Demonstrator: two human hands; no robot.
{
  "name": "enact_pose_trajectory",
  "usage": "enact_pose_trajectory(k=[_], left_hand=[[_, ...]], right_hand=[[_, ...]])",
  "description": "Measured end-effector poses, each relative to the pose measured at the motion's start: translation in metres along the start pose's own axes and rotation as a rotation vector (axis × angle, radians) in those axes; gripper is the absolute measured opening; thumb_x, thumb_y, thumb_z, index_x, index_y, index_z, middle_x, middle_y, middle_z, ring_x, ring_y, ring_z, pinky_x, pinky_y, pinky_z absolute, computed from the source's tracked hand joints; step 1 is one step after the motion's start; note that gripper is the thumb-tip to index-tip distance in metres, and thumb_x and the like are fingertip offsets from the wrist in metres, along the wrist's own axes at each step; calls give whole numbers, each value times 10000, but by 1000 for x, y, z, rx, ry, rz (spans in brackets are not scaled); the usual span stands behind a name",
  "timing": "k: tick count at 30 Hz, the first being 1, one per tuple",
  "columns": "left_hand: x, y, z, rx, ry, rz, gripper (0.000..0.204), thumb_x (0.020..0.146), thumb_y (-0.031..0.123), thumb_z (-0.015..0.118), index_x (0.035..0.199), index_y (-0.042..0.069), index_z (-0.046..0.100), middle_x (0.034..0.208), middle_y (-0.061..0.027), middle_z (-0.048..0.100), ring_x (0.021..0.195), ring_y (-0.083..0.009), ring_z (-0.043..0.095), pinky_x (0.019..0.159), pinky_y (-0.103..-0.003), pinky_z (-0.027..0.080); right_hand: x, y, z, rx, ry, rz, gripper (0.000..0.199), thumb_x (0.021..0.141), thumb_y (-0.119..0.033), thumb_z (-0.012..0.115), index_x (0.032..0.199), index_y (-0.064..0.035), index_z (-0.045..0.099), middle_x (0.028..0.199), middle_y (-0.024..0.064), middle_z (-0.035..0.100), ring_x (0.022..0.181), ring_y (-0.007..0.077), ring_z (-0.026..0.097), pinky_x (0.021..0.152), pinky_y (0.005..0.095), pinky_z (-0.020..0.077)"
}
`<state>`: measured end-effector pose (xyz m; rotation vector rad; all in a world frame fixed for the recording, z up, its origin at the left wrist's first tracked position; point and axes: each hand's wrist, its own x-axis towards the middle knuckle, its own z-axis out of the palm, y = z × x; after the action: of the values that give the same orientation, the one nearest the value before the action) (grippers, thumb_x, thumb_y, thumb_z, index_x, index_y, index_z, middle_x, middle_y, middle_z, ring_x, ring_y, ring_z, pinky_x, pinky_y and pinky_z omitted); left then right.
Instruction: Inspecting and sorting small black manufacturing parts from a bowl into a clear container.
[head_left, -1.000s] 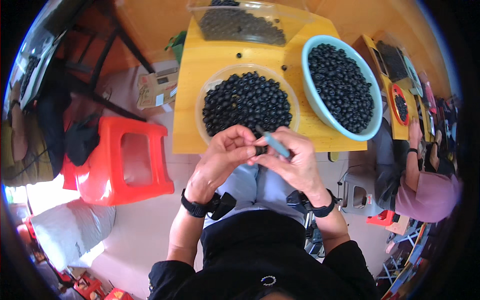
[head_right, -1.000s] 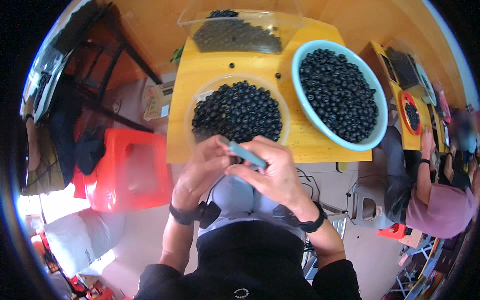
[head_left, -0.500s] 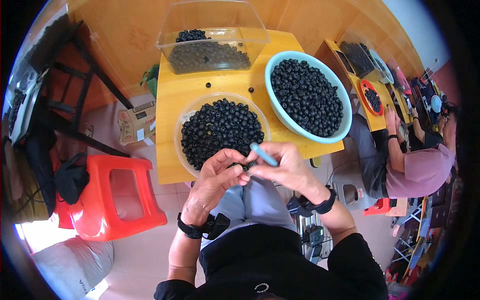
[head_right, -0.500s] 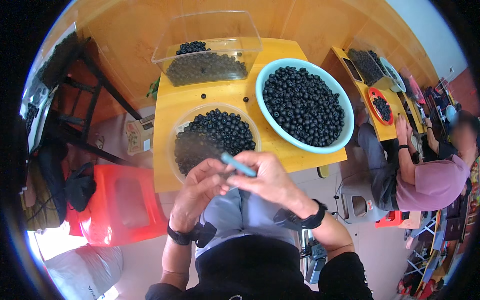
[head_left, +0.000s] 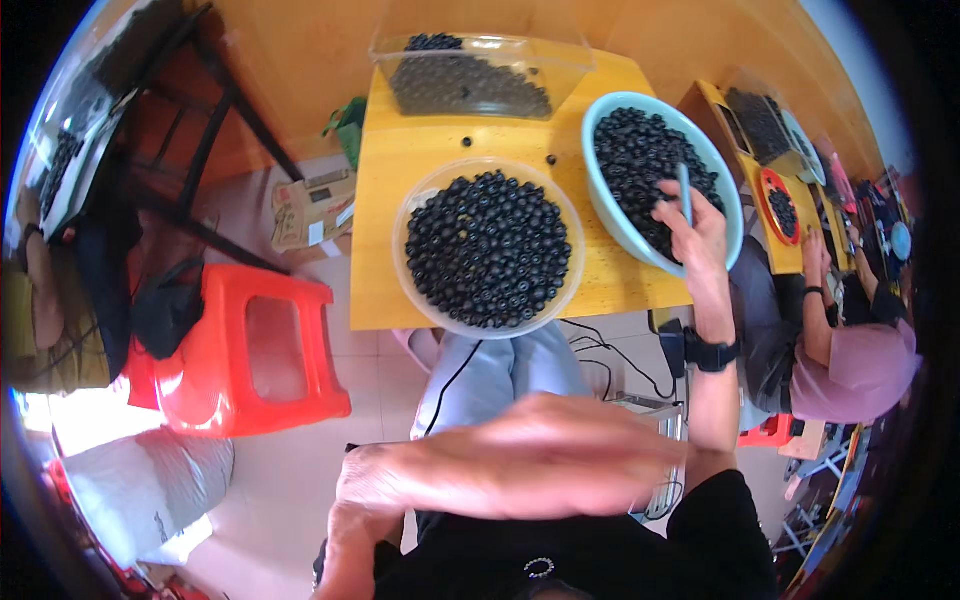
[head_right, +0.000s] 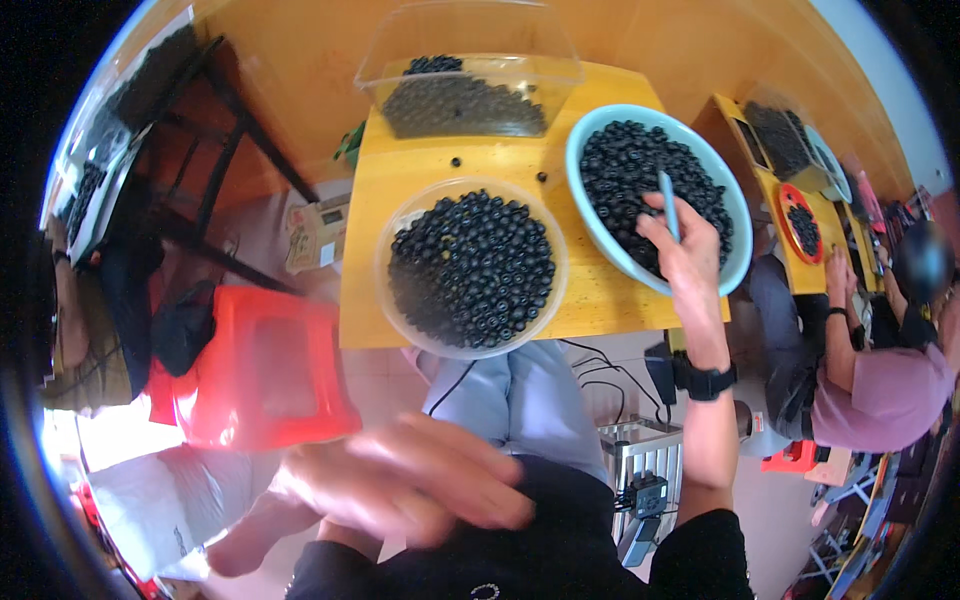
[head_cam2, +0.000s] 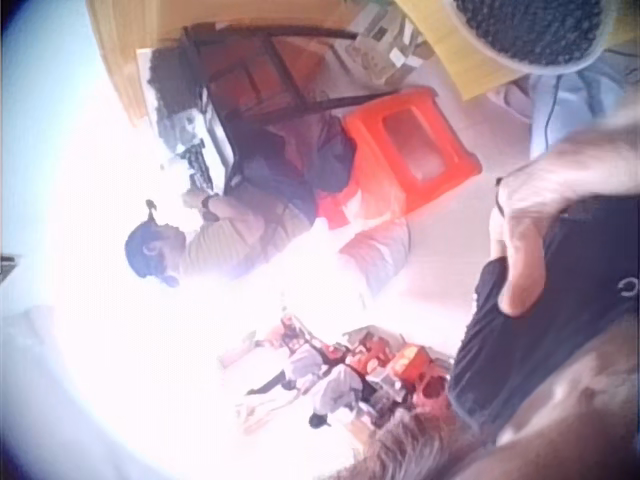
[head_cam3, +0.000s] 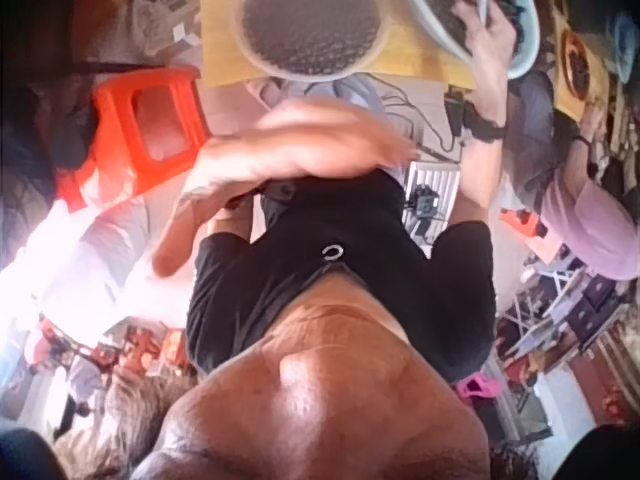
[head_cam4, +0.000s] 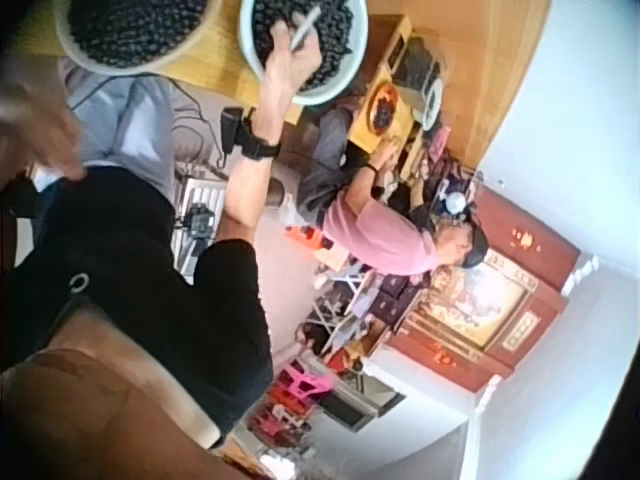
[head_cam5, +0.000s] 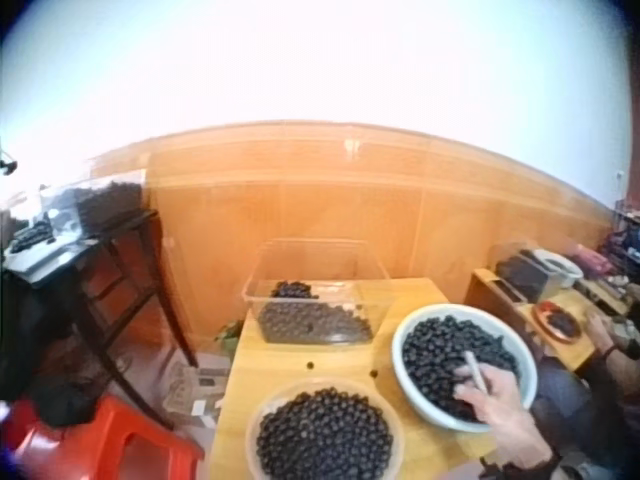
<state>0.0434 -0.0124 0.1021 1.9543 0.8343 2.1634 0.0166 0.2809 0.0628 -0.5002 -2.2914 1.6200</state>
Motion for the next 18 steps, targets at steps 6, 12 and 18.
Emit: enact_pose_trajectory(k=[6,12,18], left_hand=[[52,-9,81,-275,666,135,899,624,660,651,1181,-34,526,1192,-189,500,972,-340,541,760,-543,437],[30,26,54,-244,550,-8,790,681,581,606,1156,-46,534,1177,-206,509,971,-345,549,772,-514,448],[27,1,34,-246,379,-96,684,738,501,560,1131,-59,542,1163,-222,519,971,-351,556,783,-485,458]], right_hand=[[-9,28,-19,251,26,13,272,824,-106,629,1078,-12,598,697,23,591,418,-7,342,368,159,215],[-8,24,-10,305,25,1,233,819,-81,631,1040,-9,618,672,9,560,432,-7,343,384,151,213],[-13,31,-11,267,83,-27,211,814,-75,635,1021,-30,634,656,-13,547,452,-9,339,401,153,210]])
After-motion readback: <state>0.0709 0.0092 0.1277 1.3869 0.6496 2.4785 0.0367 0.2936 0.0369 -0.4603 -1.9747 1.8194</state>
